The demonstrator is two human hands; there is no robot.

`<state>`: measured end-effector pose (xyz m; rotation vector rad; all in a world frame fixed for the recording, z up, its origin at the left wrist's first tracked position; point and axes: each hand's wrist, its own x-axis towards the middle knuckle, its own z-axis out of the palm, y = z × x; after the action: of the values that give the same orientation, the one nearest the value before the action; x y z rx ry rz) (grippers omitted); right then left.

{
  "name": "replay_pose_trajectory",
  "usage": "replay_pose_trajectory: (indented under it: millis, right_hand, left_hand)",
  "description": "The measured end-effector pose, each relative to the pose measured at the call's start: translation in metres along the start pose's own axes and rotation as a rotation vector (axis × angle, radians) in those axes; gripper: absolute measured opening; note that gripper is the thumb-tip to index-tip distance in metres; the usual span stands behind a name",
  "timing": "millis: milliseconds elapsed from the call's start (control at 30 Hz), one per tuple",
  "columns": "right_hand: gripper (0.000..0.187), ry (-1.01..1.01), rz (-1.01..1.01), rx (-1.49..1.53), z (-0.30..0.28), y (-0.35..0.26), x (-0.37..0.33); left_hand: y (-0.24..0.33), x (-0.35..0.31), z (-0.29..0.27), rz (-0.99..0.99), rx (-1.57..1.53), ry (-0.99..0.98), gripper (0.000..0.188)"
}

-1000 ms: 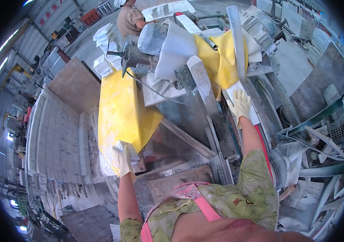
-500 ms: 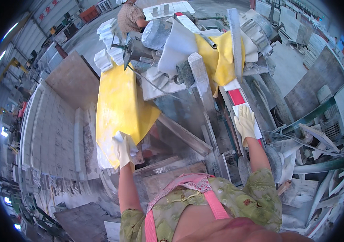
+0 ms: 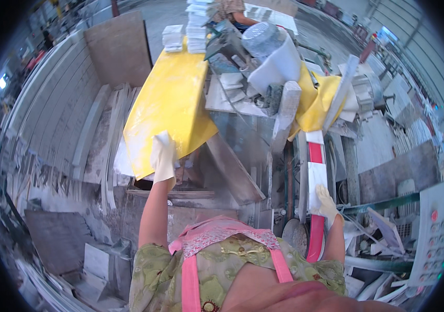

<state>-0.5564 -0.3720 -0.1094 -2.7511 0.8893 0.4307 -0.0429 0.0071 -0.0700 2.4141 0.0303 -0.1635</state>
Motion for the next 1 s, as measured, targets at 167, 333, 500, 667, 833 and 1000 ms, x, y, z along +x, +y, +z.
replay_pose_trajectory:
  millis: [167, 333, 500, 667, 833, 1000]
  right_hand:
    - [0.12, 0.071, 0.233, -0.204, -0.002, -0.055, -0.014]
    - [0.108, 0.342, 0.298, -0.354, 0.023, -0.075, -0.019]
    - [0.067, 0.413, 0.328, 0.057, 0.022, -0.054, -0.021]
    - [0.065, 0.596, 0.084, -0.335, 0.009, -0.048, 0.004]
    - [0.08, 0.418, 0.092, -0.348, 0.0, -0.058, 0.021]
    - [0.095, 0.372, 0.174, -0.375, -0.005, -0.058, 0.031]
  left_hand:
    - [0.003, -0.006, -0.006, 0.042, 0.03, 0.045, 0.072]
    - [0.003, -0.009, -0.007, 0.03, 0.0, -0.01, 0.079]
    - [0.006, -0.008, -0.01, 0.01, -0.03, -0.025, 0.079]
    - [0.008, -0.008, -0.012, 0.001, -0.024, -0.05, 0.082]
    - [-0.005, -0.004, -0.008, 0.059, 0.008, 0.031, 0.086]
    - [-0.017, 0.008, -0.004, 0.064, 0.018, 0.033, 0.089]
